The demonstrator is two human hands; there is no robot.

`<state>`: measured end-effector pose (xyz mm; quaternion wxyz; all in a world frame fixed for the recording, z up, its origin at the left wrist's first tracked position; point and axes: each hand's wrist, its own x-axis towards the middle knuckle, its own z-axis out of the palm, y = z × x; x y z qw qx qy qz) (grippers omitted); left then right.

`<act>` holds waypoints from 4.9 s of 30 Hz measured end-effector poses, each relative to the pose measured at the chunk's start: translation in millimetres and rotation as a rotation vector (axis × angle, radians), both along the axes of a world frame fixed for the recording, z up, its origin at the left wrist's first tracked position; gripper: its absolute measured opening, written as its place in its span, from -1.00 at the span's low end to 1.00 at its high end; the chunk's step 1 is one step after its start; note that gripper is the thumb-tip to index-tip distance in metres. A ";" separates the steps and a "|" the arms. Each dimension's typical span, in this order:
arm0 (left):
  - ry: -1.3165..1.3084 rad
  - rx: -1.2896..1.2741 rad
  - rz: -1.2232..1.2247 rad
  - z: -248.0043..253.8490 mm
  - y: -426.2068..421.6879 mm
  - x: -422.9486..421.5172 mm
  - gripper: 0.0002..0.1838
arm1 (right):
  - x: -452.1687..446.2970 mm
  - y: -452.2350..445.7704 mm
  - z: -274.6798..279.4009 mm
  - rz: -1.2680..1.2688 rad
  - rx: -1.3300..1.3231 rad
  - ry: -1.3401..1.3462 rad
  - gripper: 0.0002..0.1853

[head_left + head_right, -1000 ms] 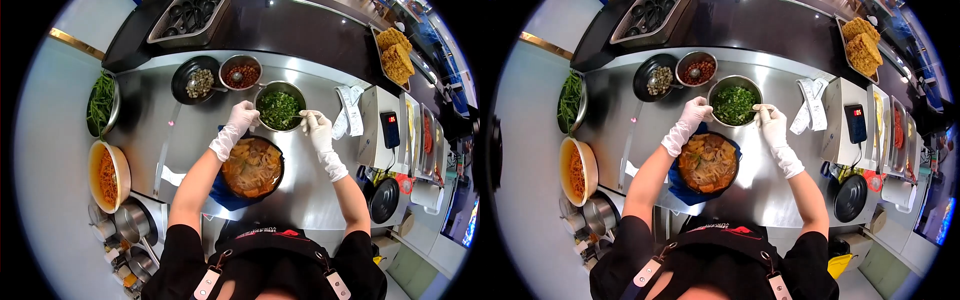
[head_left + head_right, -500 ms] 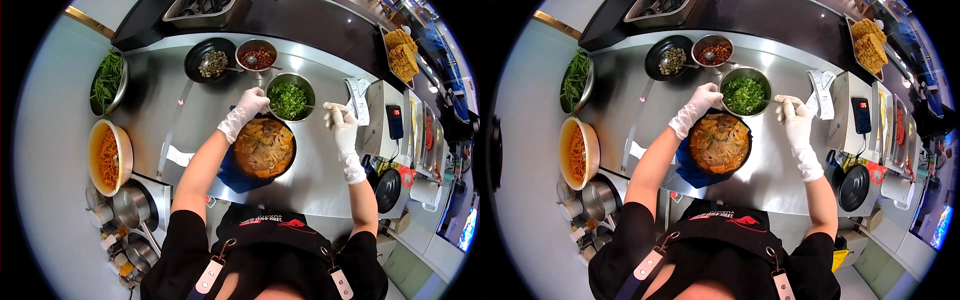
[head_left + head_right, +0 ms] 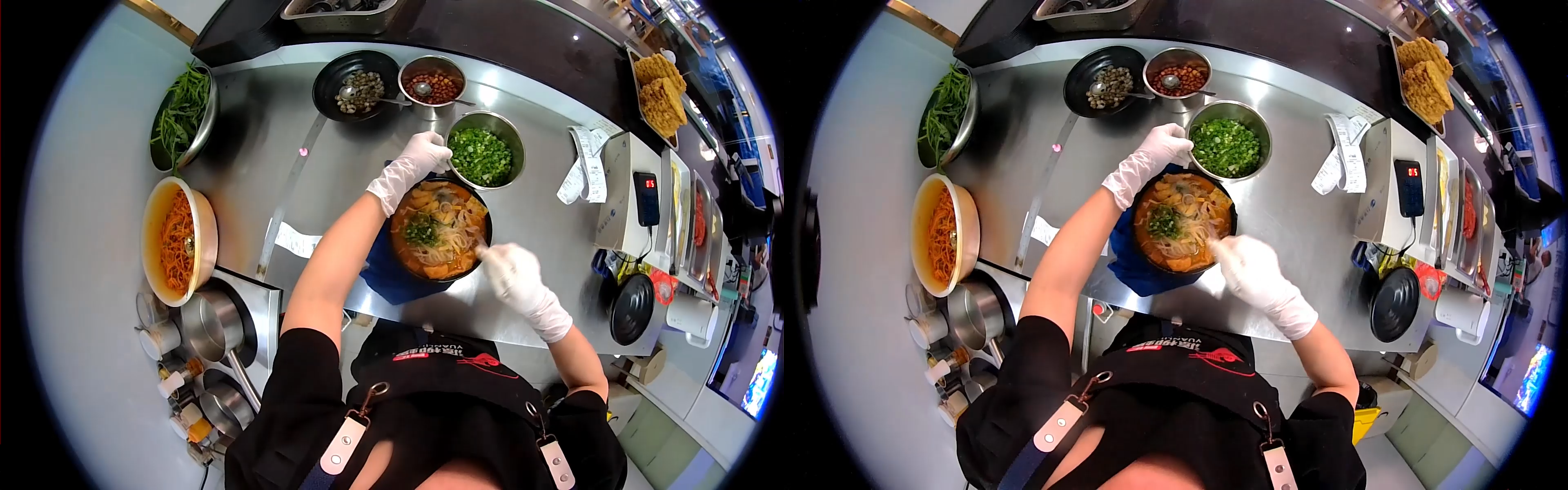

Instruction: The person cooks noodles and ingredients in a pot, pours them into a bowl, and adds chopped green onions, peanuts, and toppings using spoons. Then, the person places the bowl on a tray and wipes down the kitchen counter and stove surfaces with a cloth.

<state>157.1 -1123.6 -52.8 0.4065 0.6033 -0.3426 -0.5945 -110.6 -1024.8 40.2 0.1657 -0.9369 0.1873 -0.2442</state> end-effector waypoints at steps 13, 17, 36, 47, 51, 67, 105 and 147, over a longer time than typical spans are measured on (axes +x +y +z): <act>0.025 0.024 0.040 5.4 -0.4 -3.7 -0.85 | 20.3 -86.3 -62.1 -0.609 0.518 -0.328 -0.86; 0.045 0.031 0.043 4.1 -0.5 -3.1 -0.82 | 14.6 -94.8 -57.4 -0.744 0.968 -0.570 -0.82; 0.035 0.020 0.048 4.2 -4.7 -0.3 -0.76 | -3.6 -29.9 21.3 -0.608 0.930 -0.601 -0.79; 0.093 0.031 0.054 0.2 -5.8 -0.1 -0.76 | 15.8 -14.9 2.4 -0.641 1.140 -0.689 -0.80; 0.212 0.052 0.113 -5.9 -16.6 -6.7 -0.78 | -5.5 -70.7 -0.5 -0.777 1.063 -0.786 -0.77; 0.462 -0.029 0.873 -22.0 -64.7 8.2 -0.82 | 146.1 -206.8 -53.0 -0.750 1.117 -0.389 -0.52; 0.281 -0.024 0.482 -10.7 24.8 35.0 -0.84 | 74.7 -143.8 -2.8 -0.620 1.033 -0.605 -0.84; 0.284 -0.148 0.988 -40.0 2.8 138.3 -0.78 | 264.7 -148.8 -76.3 -0.581 1.379 -0.481 -0.41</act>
